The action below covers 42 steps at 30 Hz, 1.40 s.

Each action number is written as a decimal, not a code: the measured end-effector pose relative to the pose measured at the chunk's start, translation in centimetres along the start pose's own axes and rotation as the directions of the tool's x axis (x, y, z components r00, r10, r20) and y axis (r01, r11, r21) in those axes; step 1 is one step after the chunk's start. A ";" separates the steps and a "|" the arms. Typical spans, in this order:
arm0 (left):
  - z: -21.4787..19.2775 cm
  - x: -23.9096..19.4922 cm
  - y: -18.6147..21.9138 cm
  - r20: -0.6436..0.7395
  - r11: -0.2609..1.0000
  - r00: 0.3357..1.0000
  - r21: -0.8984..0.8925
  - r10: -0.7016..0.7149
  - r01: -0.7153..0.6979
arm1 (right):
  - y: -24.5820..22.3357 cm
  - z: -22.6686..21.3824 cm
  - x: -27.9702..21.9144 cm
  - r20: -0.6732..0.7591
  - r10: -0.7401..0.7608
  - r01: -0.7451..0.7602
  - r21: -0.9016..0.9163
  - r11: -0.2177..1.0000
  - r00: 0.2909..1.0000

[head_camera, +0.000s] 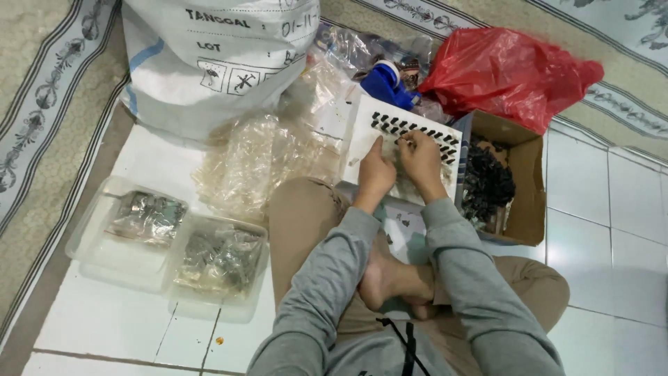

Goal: The person sits on the floor and assembles small black components by hand, placing them into a white tray. They then gather the assembled components and place them into a clear plastic bag.

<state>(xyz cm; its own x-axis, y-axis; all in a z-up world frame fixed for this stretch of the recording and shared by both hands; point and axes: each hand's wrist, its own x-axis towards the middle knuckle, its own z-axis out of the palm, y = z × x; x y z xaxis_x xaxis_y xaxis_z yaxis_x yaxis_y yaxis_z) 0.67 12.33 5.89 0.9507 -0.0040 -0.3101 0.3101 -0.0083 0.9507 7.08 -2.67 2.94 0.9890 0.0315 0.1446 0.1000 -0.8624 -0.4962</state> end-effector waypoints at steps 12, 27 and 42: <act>0.2 1.3 -0.3 0.080 0.999 0.997 0.045 -0.009 0.006 | -3.2 1.0 -0.5 0.017 0.038 -0.037 -0.068 0.997 0.999; 0.9 2.0 -0.6 0.051 0.996 0.999 0.087 0.005 -0.010 | -2.8 0.2 -1.0 0.047 0.050 -0.047 -0.054 0.997 0.998; 3.4 3.2 -5.0 -0.225 0.895 0.868 0.059 0.444 -0.443 | 6.0 -16.0 -4.9 0.080 -0.080 0.085 -0.062 0.994 0.994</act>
<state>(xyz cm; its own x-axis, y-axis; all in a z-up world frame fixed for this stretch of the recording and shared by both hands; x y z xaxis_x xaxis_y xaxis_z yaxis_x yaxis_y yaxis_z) 2.15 8.95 0.13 0.9638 0.2174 0.1544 -0.1437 -0.0645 0.9875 1.09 -16.11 12.96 0.9833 0.1411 0.1150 0.1772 -0.8862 -0.4281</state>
